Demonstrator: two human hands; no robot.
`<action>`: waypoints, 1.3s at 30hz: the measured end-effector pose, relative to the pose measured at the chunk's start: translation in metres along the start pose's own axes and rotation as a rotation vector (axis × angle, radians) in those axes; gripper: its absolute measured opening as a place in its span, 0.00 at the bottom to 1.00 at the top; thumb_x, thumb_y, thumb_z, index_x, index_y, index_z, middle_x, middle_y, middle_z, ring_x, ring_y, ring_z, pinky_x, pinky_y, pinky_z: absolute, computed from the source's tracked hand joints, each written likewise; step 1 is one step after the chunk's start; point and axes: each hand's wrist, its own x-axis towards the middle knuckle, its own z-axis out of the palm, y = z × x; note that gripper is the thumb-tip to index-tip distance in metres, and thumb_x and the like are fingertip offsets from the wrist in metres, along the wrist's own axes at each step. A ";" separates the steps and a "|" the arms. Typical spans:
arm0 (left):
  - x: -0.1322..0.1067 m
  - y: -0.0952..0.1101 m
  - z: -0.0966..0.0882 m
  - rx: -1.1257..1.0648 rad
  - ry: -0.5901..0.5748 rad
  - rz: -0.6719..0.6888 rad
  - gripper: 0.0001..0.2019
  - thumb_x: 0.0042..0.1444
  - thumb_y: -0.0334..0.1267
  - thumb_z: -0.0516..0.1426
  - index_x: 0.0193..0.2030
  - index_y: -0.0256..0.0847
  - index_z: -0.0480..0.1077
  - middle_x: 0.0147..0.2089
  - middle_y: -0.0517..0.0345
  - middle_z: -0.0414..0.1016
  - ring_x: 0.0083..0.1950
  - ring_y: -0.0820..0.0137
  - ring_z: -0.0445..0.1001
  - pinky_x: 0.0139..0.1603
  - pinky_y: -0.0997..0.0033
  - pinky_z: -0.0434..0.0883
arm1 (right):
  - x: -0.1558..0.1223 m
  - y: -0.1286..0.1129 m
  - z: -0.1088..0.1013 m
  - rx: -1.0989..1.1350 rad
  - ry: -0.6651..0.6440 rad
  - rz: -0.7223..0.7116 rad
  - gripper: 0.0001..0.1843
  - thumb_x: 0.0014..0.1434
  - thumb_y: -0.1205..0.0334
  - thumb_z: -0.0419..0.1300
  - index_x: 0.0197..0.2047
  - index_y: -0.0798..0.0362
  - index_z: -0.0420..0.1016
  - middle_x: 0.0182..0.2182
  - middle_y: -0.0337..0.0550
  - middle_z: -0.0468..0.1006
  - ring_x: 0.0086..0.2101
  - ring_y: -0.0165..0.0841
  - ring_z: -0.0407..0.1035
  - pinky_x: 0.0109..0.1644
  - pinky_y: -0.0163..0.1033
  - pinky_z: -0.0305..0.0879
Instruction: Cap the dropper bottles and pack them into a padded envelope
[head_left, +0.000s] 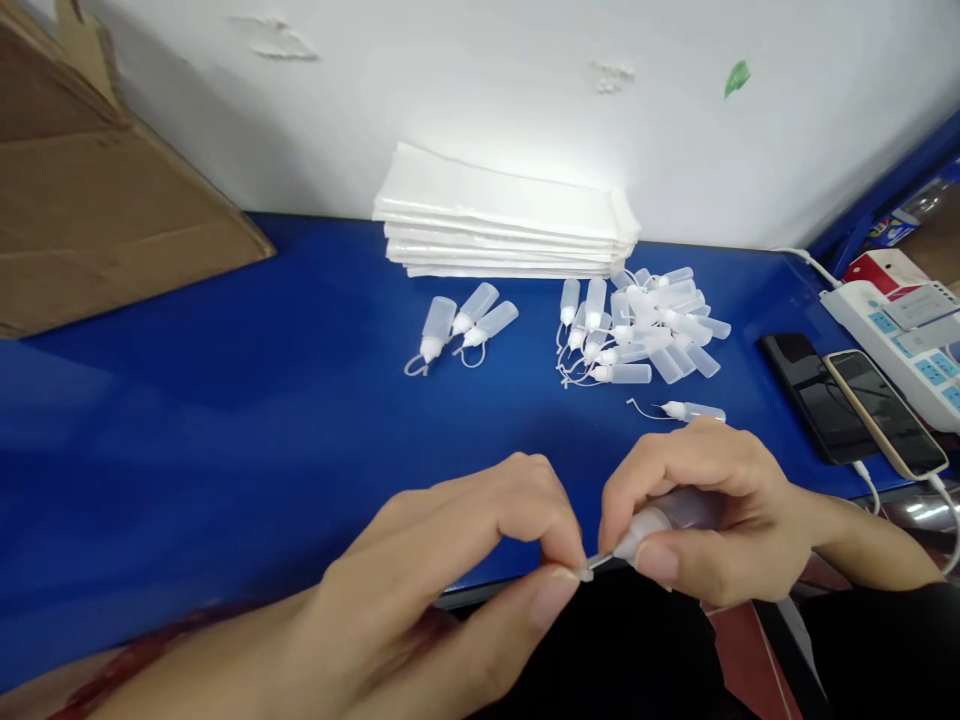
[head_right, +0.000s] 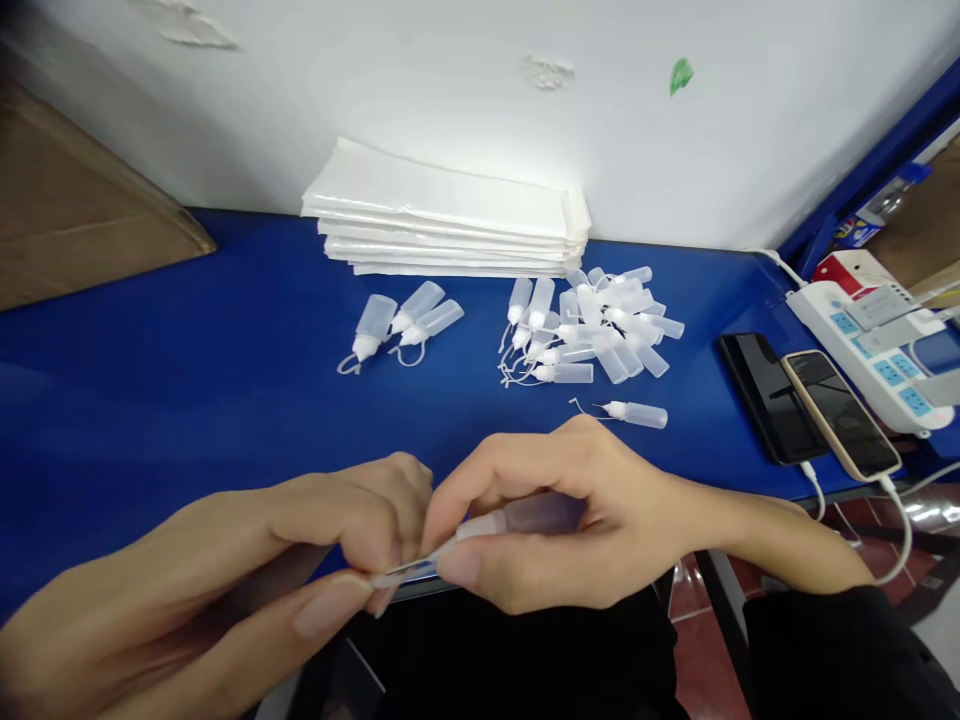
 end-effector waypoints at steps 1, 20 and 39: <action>0.000 0.001 0.001 -0.030 0.009 -0.001 0.08 0.65 0.26 0.49 0.39 0.43 0.64 0.28 0.58 0.71 0.26 0.72 0.70 0.25 0.71 0.73 | 0.000 0.000 0.001 0.043 -0.016 0.022 0.02 0.62 0.67 0.59 0.39 0.56 0.72 0.20 0.31 0.65 0.17 0.19 0.55 0.17 0.25 0.51; 0.003 -0.006 0.002 -0.046 0.013 -0.034 0.08 0.65 0.28 0.49 0.37 0.43 0.67 0.26 0.60 0.72 0.24 0.73 0.69 0.24 0.72 0.69 | 0.002 0.005 0.001 0.252 -0.039 0.081 0.02 0.64 0.67 0.56 0.39 0.56 0.69 0.23 0.33 0.67 0.21 0.21 0.62 0.23 0.26 0.60; 0.015 -0.047 0.002 0.352 -0.017 0.058 0.06 0.65 0.28 0.51 0.39 0.39 0.68 0.30 0.61 0.71 0.29 0.75 0.70 0.30 0.77 0.68 | 0.011 0.038 -0.017 -0.124 0.029 0.277 0.06 0.61 0.60 0.57 0.37 0.54 0.67 0.17 0.27 0.65 0.19 0.23 0.59 0.25 0.30 0.54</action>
